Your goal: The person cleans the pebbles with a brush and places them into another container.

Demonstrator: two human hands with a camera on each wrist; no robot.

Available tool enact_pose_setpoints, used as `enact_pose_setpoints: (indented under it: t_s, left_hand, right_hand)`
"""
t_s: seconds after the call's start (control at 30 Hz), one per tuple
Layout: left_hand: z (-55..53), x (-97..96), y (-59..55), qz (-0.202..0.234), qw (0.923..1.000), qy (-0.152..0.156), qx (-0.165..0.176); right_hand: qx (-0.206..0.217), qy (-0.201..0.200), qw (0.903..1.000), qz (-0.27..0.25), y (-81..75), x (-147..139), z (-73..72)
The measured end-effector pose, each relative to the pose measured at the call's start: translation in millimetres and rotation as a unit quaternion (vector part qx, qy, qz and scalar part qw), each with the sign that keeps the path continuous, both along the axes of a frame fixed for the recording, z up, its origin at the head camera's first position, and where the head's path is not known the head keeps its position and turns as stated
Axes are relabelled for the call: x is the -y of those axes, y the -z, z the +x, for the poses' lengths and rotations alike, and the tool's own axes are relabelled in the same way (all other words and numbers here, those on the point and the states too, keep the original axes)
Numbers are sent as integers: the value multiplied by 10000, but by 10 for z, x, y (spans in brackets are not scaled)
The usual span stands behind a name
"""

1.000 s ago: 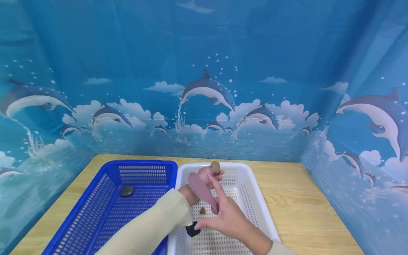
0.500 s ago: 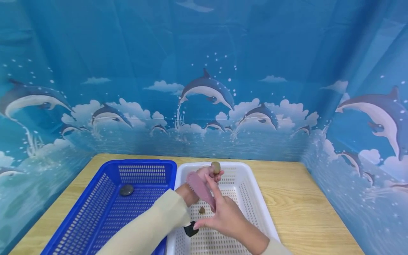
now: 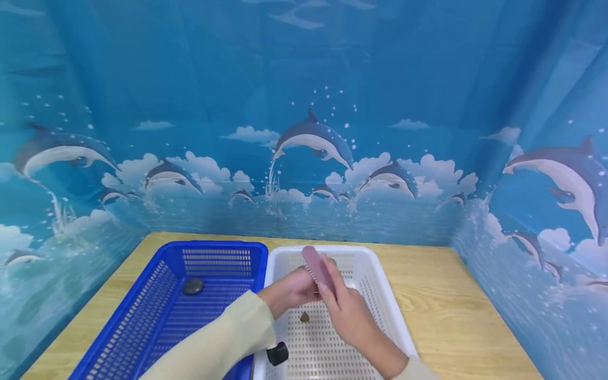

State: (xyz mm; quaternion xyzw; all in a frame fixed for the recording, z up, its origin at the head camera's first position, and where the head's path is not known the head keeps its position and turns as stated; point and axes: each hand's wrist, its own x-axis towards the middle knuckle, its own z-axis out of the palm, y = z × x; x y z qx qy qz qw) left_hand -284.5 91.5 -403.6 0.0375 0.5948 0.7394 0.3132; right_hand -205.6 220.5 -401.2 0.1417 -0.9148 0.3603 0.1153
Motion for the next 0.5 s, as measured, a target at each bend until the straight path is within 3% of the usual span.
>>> enact_pose_setpoints:
  t_s: [0.1,0.3,0.5]
  left_hand:
    - [6,8,51,-220,9997,72,-112]
    - [64,51,58,-369,9988,283,-173]
    - [99,95,67,-245,9993,211,-197]
  right_hand:
    - [219,299,9993,-29,-26,-53,-47]
    - [749,460,9960,150,-53,-86,-104]
    - [584,746,9947,399,-61,-105,-134]
